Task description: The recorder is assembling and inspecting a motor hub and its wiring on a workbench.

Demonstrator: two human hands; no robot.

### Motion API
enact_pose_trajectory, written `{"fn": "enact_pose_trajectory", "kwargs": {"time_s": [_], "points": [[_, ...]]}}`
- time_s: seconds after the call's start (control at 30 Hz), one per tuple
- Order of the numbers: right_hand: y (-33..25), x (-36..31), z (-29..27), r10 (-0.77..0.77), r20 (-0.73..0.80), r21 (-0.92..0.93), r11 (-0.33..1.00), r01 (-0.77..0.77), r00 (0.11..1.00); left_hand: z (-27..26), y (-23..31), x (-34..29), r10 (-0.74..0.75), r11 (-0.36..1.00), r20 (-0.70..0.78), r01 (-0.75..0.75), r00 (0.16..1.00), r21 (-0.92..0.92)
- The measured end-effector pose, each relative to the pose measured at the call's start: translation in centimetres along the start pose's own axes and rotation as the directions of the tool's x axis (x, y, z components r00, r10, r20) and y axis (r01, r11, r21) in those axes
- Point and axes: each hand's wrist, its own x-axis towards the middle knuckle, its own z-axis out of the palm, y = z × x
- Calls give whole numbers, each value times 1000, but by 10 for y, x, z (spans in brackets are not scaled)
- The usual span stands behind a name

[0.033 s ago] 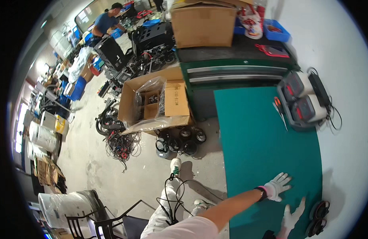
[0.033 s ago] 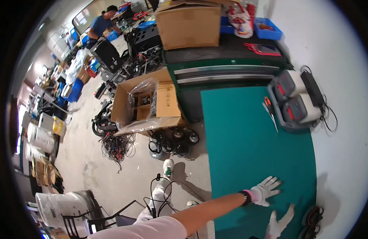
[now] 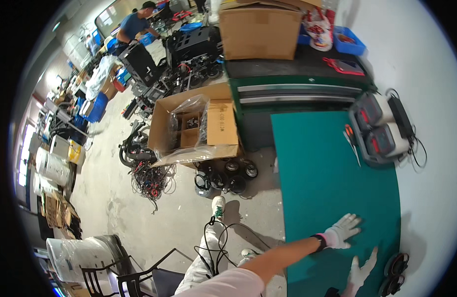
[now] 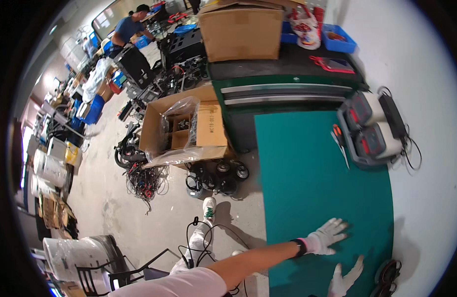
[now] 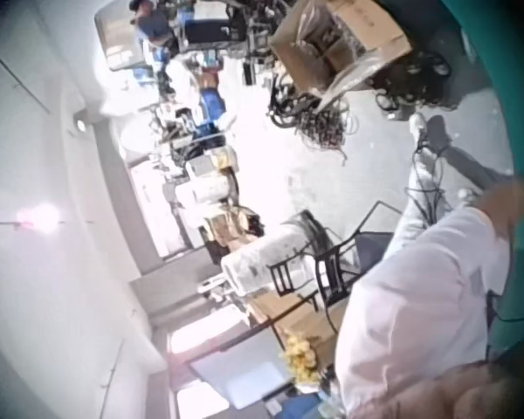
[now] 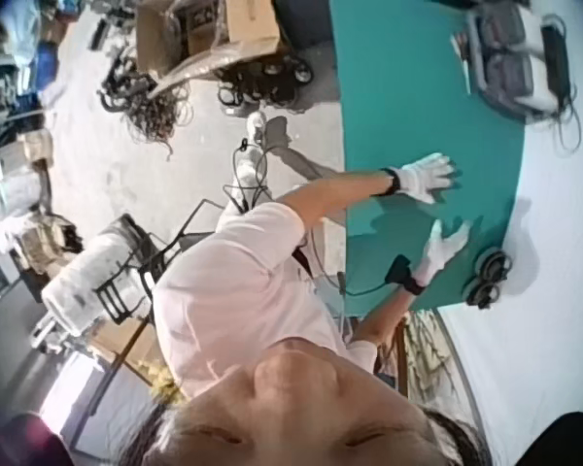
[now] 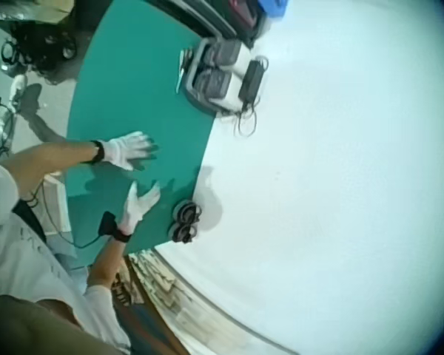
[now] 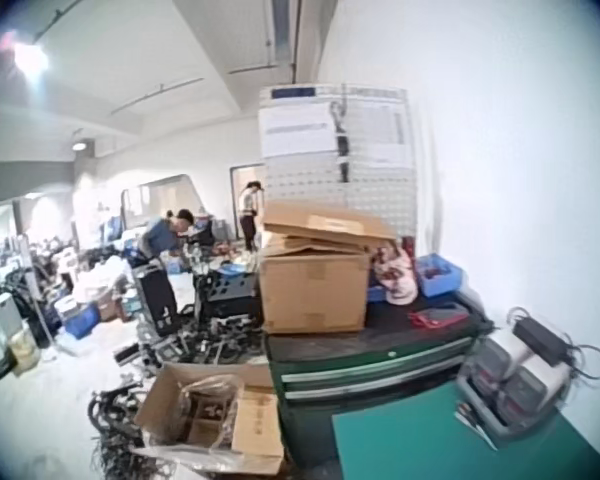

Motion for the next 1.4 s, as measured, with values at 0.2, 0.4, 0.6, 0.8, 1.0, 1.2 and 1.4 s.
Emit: {"fn": "enact_pose_trajectory", "kwargs": {"time_s": [0.2, 0.4, 0.6, 0.8, 1.0, 1.2, 1.4], "points": [[-80, -30, 106, 59, 109, 85, 994, -69, 992, -133, -162, -157, -288, 933, -705, 356, 648, -53], [-224, 21, 243, 50, 380, -418, 900, 123, 924, -209, -380, -324, -598, 699, -800, 461, -45, -547], [-292, 91, 339, 125, 245, -820, 555, 137, 961, -243, -518, -429, -941, 149, -269, 463, -203, -874], [-247, 91, 361, 123, 179, -858, 504, 94, 976, -159, -623, -491, -975, -187, 125, 383, -183, -905], [-225, 93, 343, 15, 308, -854, 444, 270, 951, -167, -605, -400, -995, -32, 55, -256, -86, -966], [-219, 92, 346, -75, 302, -824, 481, 300, 950, -194, -552, -302, -963, -87, 25, -221, 269, -971], [-210, 91, 343, -99, 294, -853, 422, 308, 951, -194, -537, -256, -862, 489, -332, 451, 384, -747]]}}
